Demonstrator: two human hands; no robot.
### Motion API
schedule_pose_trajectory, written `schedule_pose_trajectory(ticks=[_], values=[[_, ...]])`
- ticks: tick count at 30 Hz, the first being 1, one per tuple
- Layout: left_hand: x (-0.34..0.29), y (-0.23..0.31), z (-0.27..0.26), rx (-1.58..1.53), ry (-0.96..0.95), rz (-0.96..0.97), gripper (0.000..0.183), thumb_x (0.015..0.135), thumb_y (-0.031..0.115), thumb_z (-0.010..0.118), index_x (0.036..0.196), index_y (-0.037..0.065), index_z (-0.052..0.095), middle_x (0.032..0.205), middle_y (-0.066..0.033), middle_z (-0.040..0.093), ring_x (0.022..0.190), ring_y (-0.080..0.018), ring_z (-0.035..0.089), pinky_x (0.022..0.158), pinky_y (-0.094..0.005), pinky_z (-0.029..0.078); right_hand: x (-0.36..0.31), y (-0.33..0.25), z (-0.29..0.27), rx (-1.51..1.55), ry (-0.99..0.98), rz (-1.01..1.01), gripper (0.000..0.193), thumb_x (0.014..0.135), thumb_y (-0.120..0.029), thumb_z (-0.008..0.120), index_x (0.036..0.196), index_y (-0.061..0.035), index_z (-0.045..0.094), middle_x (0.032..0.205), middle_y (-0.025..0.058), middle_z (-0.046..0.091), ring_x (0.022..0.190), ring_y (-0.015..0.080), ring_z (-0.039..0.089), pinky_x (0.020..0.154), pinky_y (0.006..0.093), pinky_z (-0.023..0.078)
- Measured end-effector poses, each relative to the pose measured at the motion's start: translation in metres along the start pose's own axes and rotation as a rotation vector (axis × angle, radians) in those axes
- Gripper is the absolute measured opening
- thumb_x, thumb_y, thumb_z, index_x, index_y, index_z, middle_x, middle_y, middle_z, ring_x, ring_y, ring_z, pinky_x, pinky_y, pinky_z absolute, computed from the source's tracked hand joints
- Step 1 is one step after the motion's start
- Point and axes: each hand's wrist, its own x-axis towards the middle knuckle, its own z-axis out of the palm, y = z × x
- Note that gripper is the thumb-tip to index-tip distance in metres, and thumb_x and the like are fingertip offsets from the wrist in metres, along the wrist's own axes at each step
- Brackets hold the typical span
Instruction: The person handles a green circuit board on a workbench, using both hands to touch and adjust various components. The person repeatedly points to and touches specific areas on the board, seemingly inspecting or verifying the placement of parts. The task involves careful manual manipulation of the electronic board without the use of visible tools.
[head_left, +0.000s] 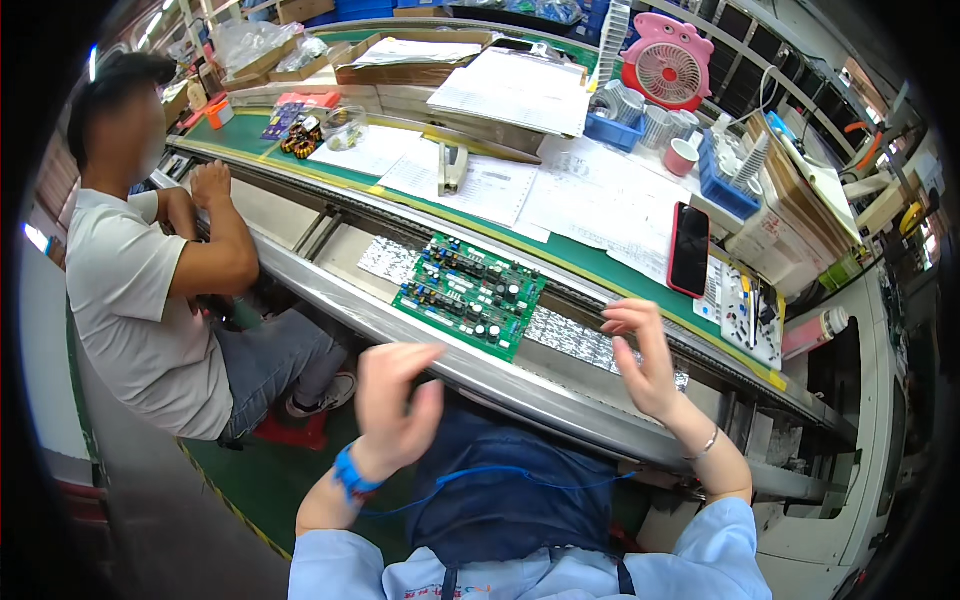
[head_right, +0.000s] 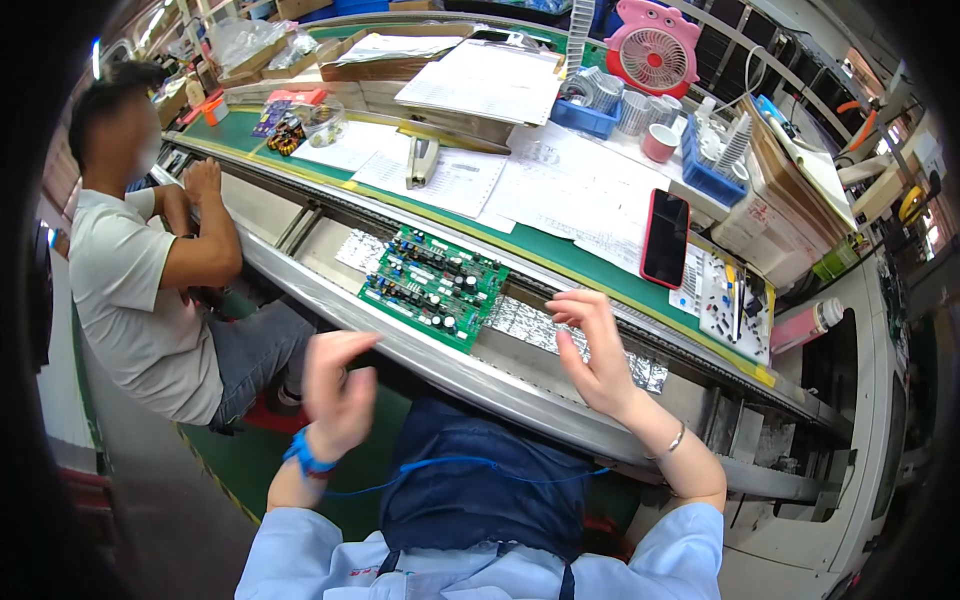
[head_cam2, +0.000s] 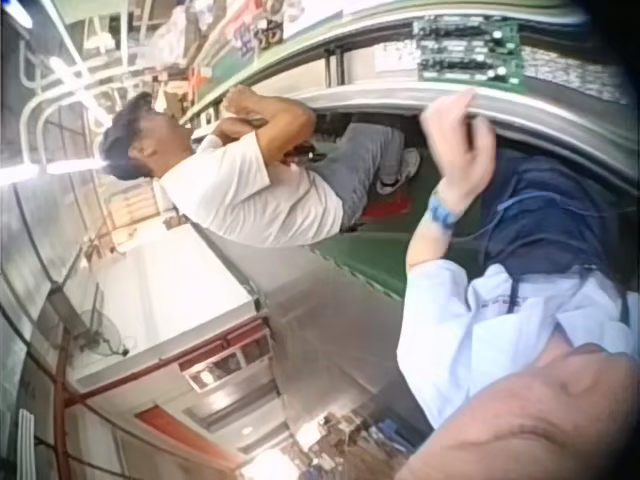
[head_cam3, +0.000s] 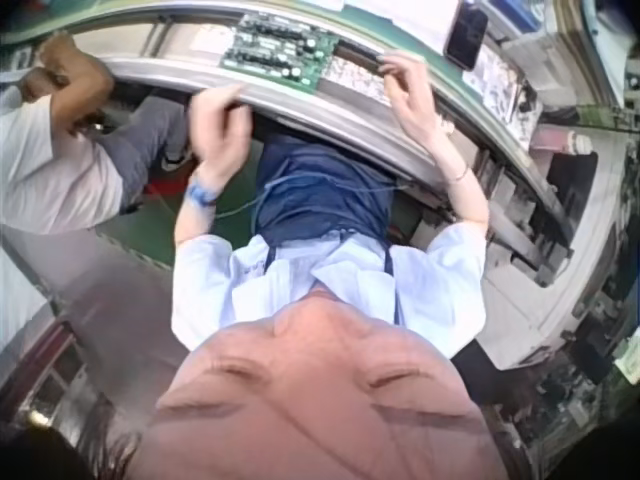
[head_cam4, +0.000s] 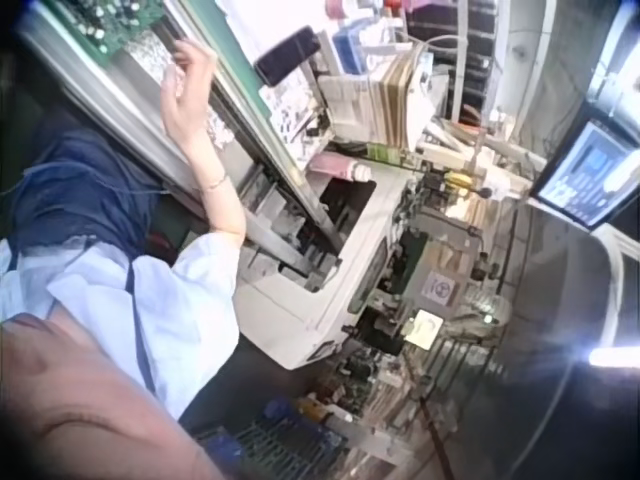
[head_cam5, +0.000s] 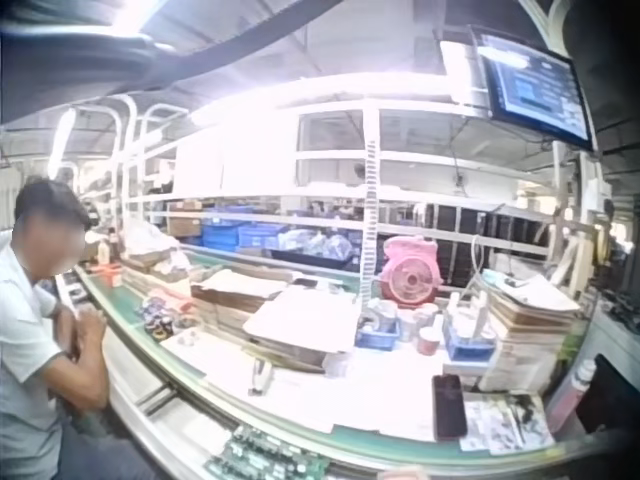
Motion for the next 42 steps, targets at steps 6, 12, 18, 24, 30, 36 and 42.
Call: schedule_pose_trajectory(ticks=[6,12,18,24,30,36,42], values=[[-0.017,-0.039,0.033,0.326,-0.190,-0.040,0.035,0.071,-0.002,0.050,0.106,0.002,0.053,0.121,-0.0094,0.058,0.107,-0.0270,0.050,0.093,-0.0382,0.028,0.002,0.030,0.050,0.043,-0.128,0.046,0.021,0.084,0.001,0.052,0.104,-0.0020,0.055,0.106,0.0136,0.050,0.094,0.0250,0.054,0.081,0.0332,0.046],[-0.015,-0.047,0.049,0.301,-0.248,-0.055,0.035,0.068,-0.001,0.048,0.102,0.001,0.052,0.120,-0.0081,0.059,0.103,-0.0260,0.049,0.088,-0.0376,0.029,-0.005,0.036,0.049,0.036,-0.096,0.086,0.019,0.083,0.003,0.053,0.101,-0.0020,0.057,0.103,0.0131,0.051,0.095,0.0264,0.055,0.080,0.0330,0.046],[-0.012,-0.048,0.058,0.346,-0.286,-0.050,0.036,0.069,0.006,0.051,0.104,0.002,0.053,0.117,-0.0082,0.058,0.098,-0.0254,0.049,0.086,-0.0369,0.030,-0.006,0.036,0.046,0.023,-0.092,0.111,0.018,0.082,0.002,0.054,0.099,-0.0024,0.057,0.101,0.0123,0.051,0.092,0.0258,0.055,0.077,0.0324,0.046],[-0.006,-0.044,0.064,0.331,-0.279,-0.053,0.037,0.069,0.004,0.052,0.105,0.002,0.053,0.115,-0.0096,0.059,0.096,-0.0263,0.050,0.086,-0.0369,0.031,-0.006,0.038,0.047,-0.023,-0.134,0.100,0.016,0.083,0.000,0.053,0.098,-0.0031,0.058,0.100,0.0114,0.052,0.089,0.0252,0.056,0.075,0.0326,0.046],[0.023,-0.039,0.060,0.287,-0.207,-0.017,0.041,0.070,0.002,0.049,0.111,0.000,0.052,0.112,-0.0103,0.060,0.107,-0.0294,0.049,0.092,-0.0412,0.029,-0.006,0.042,0.047,-0.004,-0.098,0.112,0.016,0.083,0.000,0.052,0.098,-0.0033,0.058,0.099,0.0112,0.052,0.088,0.0251,0.057,0.074,0.0326,0.046],[0.052,-0.042,0.076,0.273,-0.428,-0.002,0.045,0.073,0.005,0.045,0.117,-0.001,0.050,0.105,-0.0112,0.061,0.117,-0.0288,0.044,0.096,-0.0435,0.026,-0.005,0.040,0.045,0.023,-0.103,0.175,0.018,0.081,0.004,0.053,0.097,-0.0017,0.059,0.100,0.0114,0.052,0.093,0.0233,0.055,0.080,0.0310,0.045],[0.055,-0.044,0.091,0.297,-0.501,-0.036,0.041,0.073,0.006,0.046,0.112,-0.002,0.051,0.103,-0.0111,0.061,0.108,-0.0282,0.048,0.089,-0.0416,0.029,-0.007,0.042,0.041,0.033,-0.108,0.197,0.018,0.082,0.003,0.053,0.098,-0.0024,0.059,0.100,0.0110,0.052,0.091,0.0227,0.055,0.078,0.0309,0.046]])
